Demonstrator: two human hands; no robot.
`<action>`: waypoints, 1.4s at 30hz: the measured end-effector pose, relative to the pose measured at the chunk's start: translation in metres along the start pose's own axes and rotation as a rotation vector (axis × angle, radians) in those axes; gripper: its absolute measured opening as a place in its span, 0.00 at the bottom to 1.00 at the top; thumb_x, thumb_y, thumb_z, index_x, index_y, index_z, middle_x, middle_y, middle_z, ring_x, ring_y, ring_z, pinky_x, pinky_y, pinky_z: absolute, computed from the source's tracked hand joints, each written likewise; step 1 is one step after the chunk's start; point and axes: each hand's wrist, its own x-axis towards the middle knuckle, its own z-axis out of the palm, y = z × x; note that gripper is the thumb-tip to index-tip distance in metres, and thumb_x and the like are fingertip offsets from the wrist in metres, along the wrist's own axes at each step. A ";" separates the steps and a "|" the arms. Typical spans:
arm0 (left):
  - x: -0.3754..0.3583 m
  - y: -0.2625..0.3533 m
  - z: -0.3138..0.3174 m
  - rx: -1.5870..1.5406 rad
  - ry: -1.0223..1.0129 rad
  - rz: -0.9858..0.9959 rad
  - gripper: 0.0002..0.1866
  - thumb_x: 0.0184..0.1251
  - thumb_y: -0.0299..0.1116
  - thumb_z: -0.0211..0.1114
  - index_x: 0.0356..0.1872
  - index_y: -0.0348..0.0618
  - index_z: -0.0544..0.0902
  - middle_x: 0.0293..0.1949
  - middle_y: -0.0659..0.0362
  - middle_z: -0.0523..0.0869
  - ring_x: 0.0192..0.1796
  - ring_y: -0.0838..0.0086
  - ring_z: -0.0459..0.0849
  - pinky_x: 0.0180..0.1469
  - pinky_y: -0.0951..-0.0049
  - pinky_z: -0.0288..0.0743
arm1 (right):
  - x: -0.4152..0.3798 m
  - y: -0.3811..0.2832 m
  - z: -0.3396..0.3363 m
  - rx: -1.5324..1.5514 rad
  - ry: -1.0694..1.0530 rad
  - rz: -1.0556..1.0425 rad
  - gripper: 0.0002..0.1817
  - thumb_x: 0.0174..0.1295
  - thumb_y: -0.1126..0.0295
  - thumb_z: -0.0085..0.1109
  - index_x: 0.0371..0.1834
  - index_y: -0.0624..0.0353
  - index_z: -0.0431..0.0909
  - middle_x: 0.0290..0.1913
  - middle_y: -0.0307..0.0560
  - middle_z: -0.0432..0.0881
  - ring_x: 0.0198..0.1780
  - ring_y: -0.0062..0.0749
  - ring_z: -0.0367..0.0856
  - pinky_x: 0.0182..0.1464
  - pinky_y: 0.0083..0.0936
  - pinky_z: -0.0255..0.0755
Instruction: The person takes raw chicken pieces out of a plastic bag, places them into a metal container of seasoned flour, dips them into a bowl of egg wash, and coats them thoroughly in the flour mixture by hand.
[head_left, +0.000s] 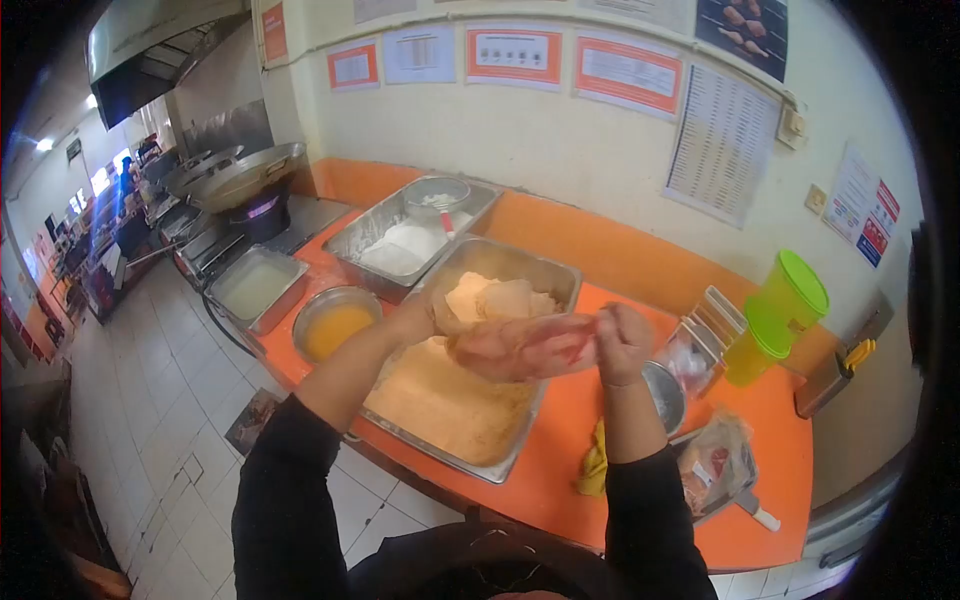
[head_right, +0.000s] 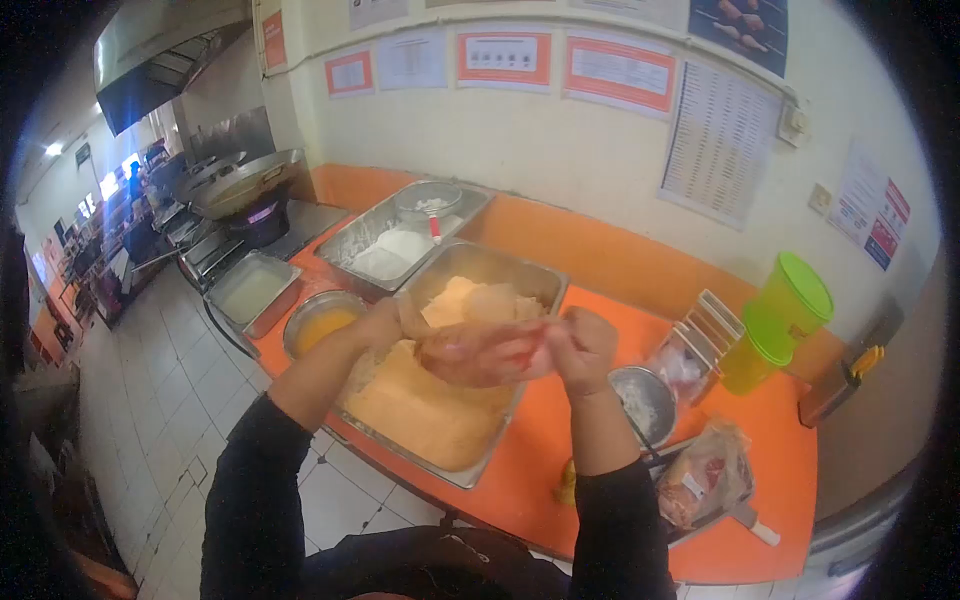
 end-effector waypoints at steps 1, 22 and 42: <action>0.003 -0.021 -0.001 -0.047 -0.042 0.069 0.10 0.47 0.29 0.65 0.32 0.37 0.80 0.33 0.55 0.82 0.37 0.72 0.79 0.39 0.73 0.73 | 0.008 -0.005 0.017 -0.115 -0.138 -0.052 0.13 0.48 0.67 0.61 0.13 0.58 0.70 0.14 0.40 0.64 0.15 0.27 0.63 0.18 0.24 0.57; 0.062 -0.170 -0.005 0.218 0.011 0.501 0.09 0.43 0.34 0.64 0.19 0.41 0.74 0.29 0.55 0.75 0.34 0.61 0.74 0.35 0.66 0.68 | 0.043 -0.041 0.168 -0.186 -0.225 -0.195 0.17 0.41 0.77 0.62 0.05 0.56 0.62 0.09 0.40 0.58 0.10 0.31 0.57 0.14 0.27 0.51; 0.079 -0.157 -0.004 0.622 0.161 0.137 0.10 0.50 0.36 0.54 0.25 0.40 0.77 0.30 0.48 0.80 0.37 0.54 0.78 0.38 0.58 0.71 | 0.025 -0.047 0.132 -0.376 -0.279 -0.181 0.15 0.43 0.78 0.61 0.10 0.56 0.64 0.11 0.41 0.59 0.12 0.33 0.59 0.16 0.27 0.52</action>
